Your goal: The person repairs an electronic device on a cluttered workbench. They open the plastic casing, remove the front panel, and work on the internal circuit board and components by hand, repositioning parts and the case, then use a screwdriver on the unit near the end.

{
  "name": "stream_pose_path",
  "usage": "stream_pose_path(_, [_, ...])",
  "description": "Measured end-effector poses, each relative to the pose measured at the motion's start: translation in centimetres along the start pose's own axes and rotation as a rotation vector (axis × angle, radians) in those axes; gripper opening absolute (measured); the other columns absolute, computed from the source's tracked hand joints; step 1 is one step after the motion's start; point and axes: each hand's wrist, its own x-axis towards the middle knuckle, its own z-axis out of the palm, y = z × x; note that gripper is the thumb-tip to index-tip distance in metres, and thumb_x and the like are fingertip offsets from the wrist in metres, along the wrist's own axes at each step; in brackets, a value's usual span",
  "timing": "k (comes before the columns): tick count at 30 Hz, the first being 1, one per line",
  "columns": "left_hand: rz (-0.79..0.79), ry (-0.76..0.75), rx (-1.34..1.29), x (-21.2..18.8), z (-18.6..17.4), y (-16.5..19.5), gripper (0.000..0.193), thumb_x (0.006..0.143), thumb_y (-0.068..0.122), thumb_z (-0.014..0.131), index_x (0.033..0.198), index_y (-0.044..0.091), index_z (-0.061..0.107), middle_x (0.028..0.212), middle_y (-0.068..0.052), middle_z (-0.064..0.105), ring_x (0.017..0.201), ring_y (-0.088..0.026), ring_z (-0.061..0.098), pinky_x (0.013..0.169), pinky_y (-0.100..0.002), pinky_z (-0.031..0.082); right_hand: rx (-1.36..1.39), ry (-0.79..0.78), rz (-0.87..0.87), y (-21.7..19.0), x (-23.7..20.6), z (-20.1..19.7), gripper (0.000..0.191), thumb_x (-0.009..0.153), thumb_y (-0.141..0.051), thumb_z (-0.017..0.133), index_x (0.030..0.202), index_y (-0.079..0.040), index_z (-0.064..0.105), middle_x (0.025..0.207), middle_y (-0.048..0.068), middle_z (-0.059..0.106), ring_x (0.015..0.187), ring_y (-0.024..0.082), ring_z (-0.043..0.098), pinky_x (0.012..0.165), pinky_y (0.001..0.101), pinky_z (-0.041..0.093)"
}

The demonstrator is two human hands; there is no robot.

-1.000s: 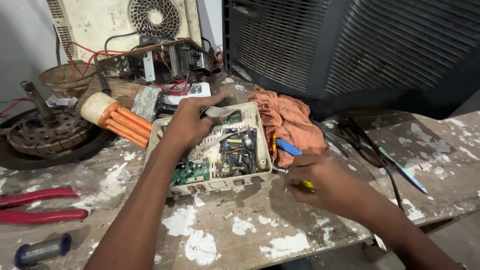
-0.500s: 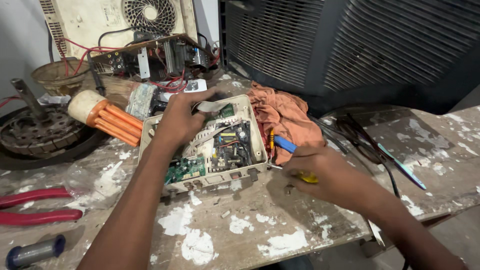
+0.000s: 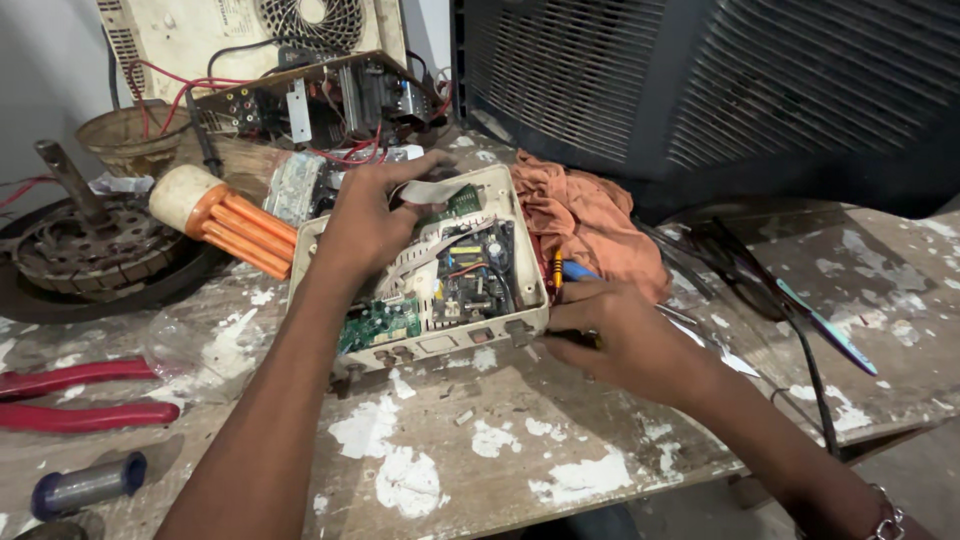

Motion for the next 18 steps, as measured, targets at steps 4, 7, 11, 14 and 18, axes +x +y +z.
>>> stream_pose_path(4, [-0.175,-0.003,-0.108,-0.4,-0.2,1.1,0.047,0.083,-0.001,0.073,0.128,0.013,0.073,0.102,-0.01,0.08,0.075,-0.009,0.06,0.066,-0.028,0.051,-0.142,-0.095,0.044,0.1,0.4,0.8,0.012,0.084,-0.016,0.084,0.087,-0.006,0.078,0.082,0.013,0.071,0.084,0.029,0.068,0.074,0.0434,0.05])
stream_pose_path(7, [-0.014,0.022,-0.047,-0.4,-0.5,1.6,0.048,0.082,-0.002,0.077,0.128,0.012,0.071,0.106,-0.007,0.079,0.084,-0.006,0.061,0.073,-0.026,0.052,-0.008,-0.135,0.136,0.3,1.7,1.8,0.016,0.081,-0.012,0.079,0.094,-0.004,0.074,0.085,0.015,0.074,0.076,0.027,0.07,0.072,0.0396,0.055])
stream_pose_path(11, [-0.003,0.022,-0.084,-0.2,-0.6,1.6,0.049,0.084,-0.004,0.074,0.13,0.013,0.071,0.114,-0.006,0.078,0.092,-0.006,0.063,0.081,-0.027,0.052,0.189,-0.066,0.151,0.6,3.1,2.8,0.031,0.078,-0.008,0.077,0.108,-0.004,0.072,0.09,0.013,0.078,0.073,0.02,0.073,0.069,0.0357,0.057])
stream_pose_path(14, [-0.159,0.006,-0.094,-0.1,-0.7,1.3,0.048,0.085,-0.001,0.074,0.13,0.016,0.072,0.112,-0.007,0.079,0.086,-0.009,0.06,0.075,-0.029,0.05,0.218,-0.068,0.196,1.2,3.5,3.4,0.032,0.078,-0.008,0.077,0.109,-0.005,0.073,0.089,0.011,0.08,0.071,0.017,0.072,0.067,0.0343,0.057])
stream_pose_path(18, [-0.054,0.014,-0.084,-0.1,-0.6,0.9,0.048,0.084,-0.001,0.075,0.129,0.014,0.071,0.114,-0.007,0.079,0.093,-0.006,0.064,0.083,-0.025,0.053,0.173,-0.036,0.142,2.4,3.5,4.1,0.032,0.076,-0.004,0.078,0.107,-0.004,0.074,0.09,0.012,0.08,0.074,0.015,0.075,0.07,0.0329,0.058])
